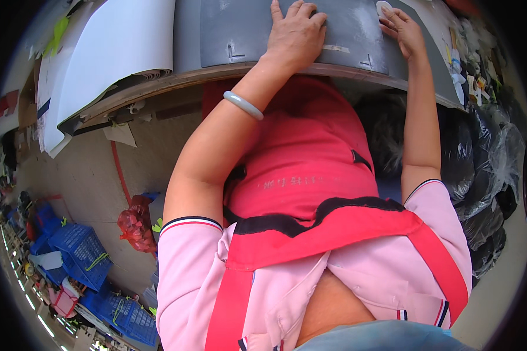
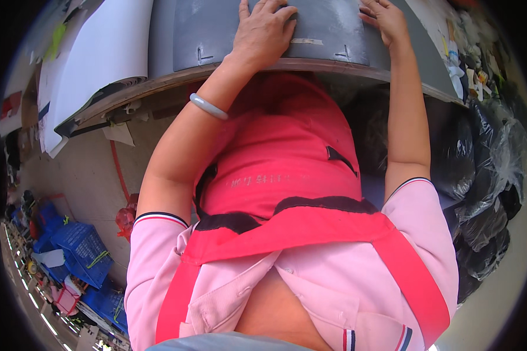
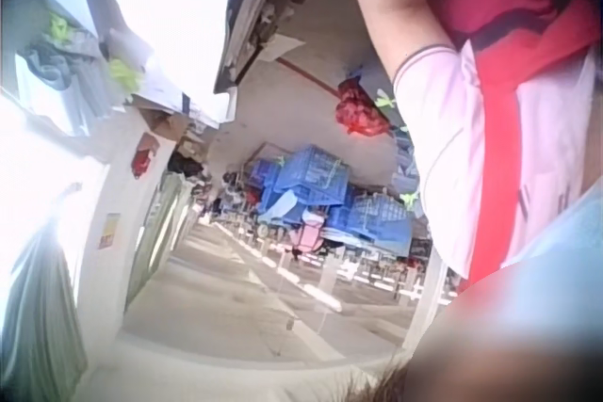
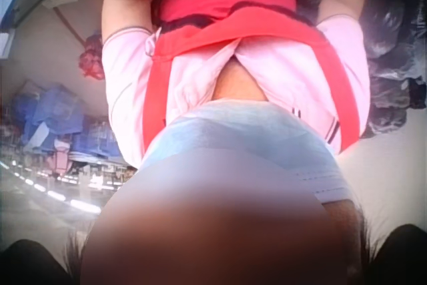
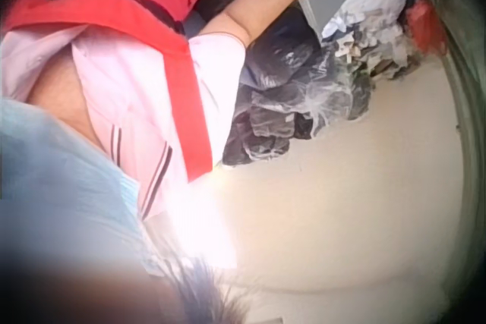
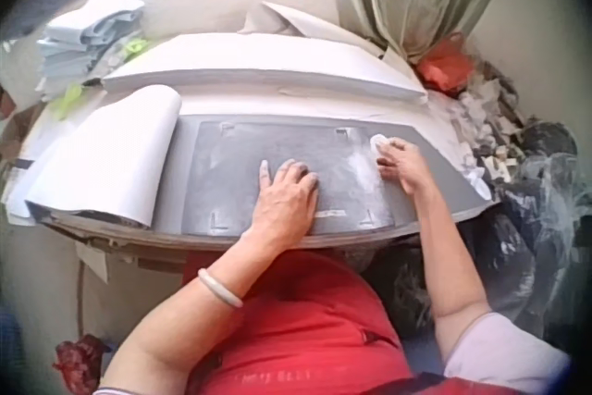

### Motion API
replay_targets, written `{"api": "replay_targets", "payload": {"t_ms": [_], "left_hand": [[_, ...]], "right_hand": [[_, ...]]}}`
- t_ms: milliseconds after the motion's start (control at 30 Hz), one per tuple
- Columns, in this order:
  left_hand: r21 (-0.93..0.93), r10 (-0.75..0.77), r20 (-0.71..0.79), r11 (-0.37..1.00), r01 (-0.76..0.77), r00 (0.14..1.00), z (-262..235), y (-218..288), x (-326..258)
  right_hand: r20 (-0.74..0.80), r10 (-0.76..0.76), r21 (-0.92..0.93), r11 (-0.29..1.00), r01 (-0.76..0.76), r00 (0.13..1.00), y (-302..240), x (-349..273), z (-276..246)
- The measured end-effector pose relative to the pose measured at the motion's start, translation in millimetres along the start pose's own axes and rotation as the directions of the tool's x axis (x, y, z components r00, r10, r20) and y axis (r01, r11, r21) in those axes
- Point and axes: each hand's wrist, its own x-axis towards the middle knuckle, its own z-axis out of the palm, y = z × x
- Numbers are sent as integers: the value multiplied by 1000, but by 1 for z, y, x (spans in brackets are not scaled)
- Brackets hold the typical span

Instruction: Apply a substance to a gray panel using a sponge through a template and then stack the panel.

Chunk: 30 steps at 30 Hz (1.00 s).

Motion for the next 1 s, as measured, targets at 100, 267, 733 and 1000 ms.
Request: {"api": "replay_targets", "payload": {"t_ms": [100, 267, 733, 1000], "left_hand": [[-8, -11, 25, 1000, 11, 1000, -2, -2, 4], [-153, 120, -207, 976, -153, 971, -30, 16, 1], [-194, 17, 350, 979, 55, 937, -89, -36, -34], [-85, 192, 241, 981, -177, 951, -68, -12, -29]], "right_hand": [[259, 2, 146, 988, -41, 966, -28, -15, 11], [287, 1, -168, 984, 49, 958, -52, -32, 44], [124, -75, 447, 895, 12, 989, -6, -3, 51], [131, -78, 488, 873, 4, 988, -1, 2, 51]]}}
